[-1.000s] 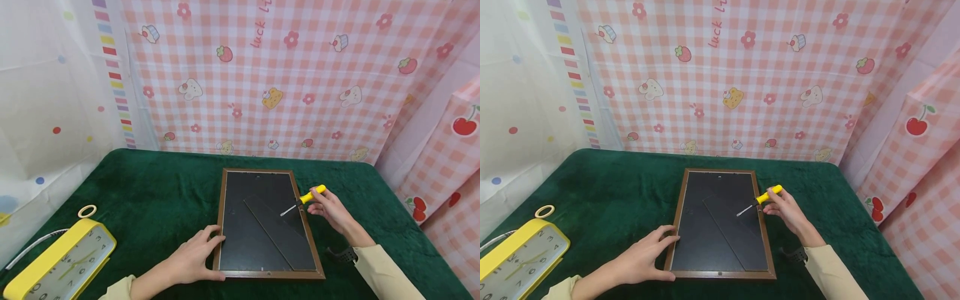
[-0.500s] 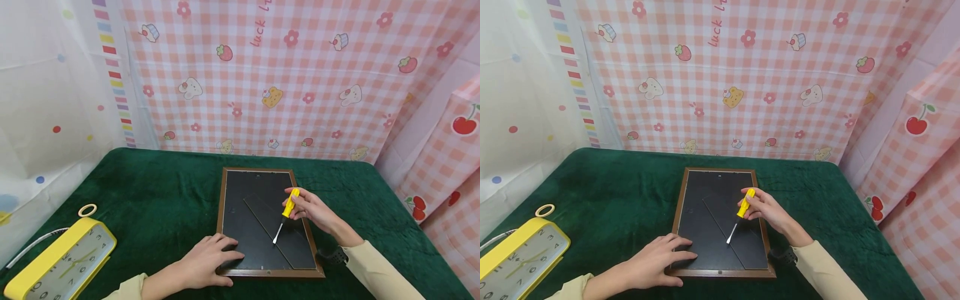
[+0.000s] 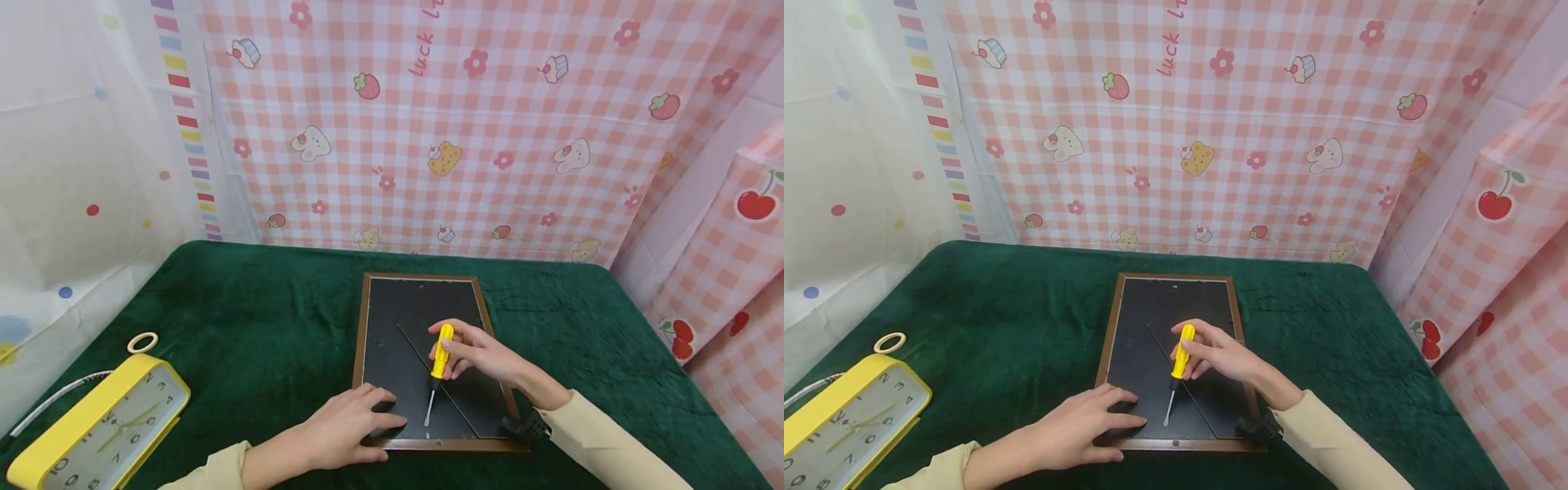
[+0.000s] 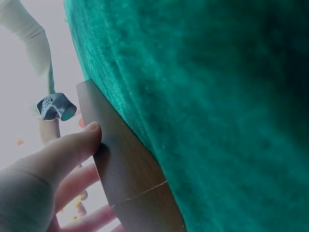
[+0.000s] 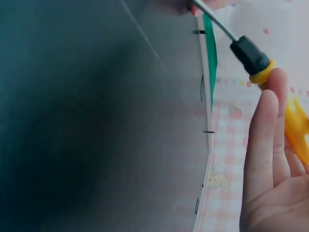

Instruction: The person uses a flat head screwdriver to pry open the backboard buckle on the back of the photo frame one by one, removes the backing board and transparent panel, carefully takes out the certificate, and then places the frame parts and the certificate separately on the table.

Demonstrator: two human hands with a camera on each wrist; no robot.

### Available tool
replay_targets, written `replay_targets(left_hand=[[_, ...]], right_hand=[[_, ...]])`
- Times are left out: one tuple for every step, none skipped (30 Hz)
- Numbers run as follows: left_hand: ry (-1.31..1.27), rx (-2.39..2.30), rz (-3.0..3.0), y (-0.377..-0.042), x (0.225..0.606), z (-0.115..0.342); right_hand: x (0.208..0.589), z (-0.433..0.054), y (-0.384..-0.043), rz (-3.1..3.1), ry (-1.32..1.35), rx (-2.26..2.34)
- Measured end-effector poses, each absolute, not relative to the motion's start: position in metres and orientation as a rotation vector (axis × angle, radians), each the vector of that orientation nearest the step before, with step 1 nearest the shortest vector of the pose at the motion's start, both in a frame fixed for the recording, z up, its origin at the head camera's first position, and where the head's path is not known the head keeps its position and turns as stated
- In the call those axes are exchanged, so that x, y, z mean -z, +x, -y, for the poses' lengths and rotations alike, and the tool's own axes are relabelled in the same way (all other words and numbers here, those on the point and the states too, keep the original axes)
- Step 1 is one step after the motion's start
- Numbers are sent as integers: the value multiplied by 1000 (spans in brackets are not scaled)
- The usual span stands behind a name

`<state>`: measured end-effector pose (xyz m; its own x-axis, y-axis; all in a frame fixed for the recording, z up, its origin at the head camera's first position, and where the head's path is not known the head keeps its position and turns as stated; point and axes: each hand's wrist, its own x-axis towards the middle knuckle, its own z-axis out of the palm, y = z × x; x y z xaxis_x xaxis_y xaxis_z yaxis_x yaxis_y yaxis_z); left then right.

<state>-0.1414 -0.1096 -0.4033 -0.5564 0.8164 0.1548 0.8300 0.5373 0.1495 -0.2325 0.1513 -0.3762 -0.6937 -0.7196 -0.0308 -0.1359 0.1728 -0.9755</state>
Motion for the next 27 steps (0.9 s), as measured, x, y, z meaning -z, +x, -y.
replay_targets(left_hand=[[-1453, 325, 2694, -142, 403, 109], [-1461, 330, 2690, -142, 404, 109], [-1470, 336, 2688, -142, 404, 108], [-1476, 345, 2688, -142, 404, 108], [-1481, 352, 2688, -142, 404, 108], [-1482, 359, 2687, -142, 404, 108], [-1481, 362, 2689, -142, 404, 107], [-1480, 364, 2693, -142, 404, 107], [-1478, 374, 2706, -142, 403, 107], [-1474, 380, 2718, -142, 403, 107], [-1471, 384, 2729, -142, 403, 107], [-1468, 385, 2738, -142, 404, 106], [-1466, 385, 2747, -142, 404, 106], [-1467, 385, 2752, -143, 404, 106], [-1471, 384, 2751, -143, 404, 106], [-1477, 382, 2746, -143, 404, 106], [-1485, 380, 2739, -143, 404, 106], [-1493, 379, 2732, -143, 405, 106], [-1501, 379, 2725, -144, 405, 106], [-1509, 381, 2718, -144, 405, 106], [-1517, 383, 2713, -144, 405, 106], [-1521, 387, 2714, -145, 405, 107], [-1525, 386, 2712, -145, 405, 107], [-1527, 386, 2711, -145, 405, 107], [-1528, 386, 2712, -145, 405, 107], [-1529, 386, 2713, -145, 405, 107], [-1529, 383, 2712, -146, 405, 107]], right_hand=[[377, -150, -232, -1957, -812, 1534], [377, -149, -232, -1953, -814, 1522], [378, -148, -232, -1951, -822, 1511], [378, -148, -232, -1948, -830, 1504], [379, -147, -233, -1944, -838, 1498], [379, -147, -233, -1939, -845, 1494], [380, -146, -234, -1933, -853, 1490], [380, -146, -234, -1932, -858, 1485], [380, -145, -235, -1932, -862, 1480], [380, -144, -236, -1931, -860, 1475], [380, -144, -236, -1933, -859, 1467], [380, -143, -237, -1934, -853, 1459], [381, -142, -238, -1937, -848, 1450], [381, -141, -239, -1935, -842, 1442], [381, -140, -240, -1930, -837, 1436], [382, -139, -240, -1925, -832, 1432], [382, -138, -241, -1919, -829, 1429], [383, -138, -242, -1911, -825, 1429], [383, -137, -242, -1903, -826, 1428], [383, -136, -243, -1893, -826, 1428], [383, -135, -243, -1887, -826, 1428], [383, -134, -244, -1877, -829, 1427], [384, -133, -245, -1869, -832, 1425], [384, -132, -246, -1862, -836, 1421], [385, -131, -247, -1855, -841, 1416], [385, -130, -248, -1847, -846, 1411], [387, -129, -249, -1839, -850, 1405]])
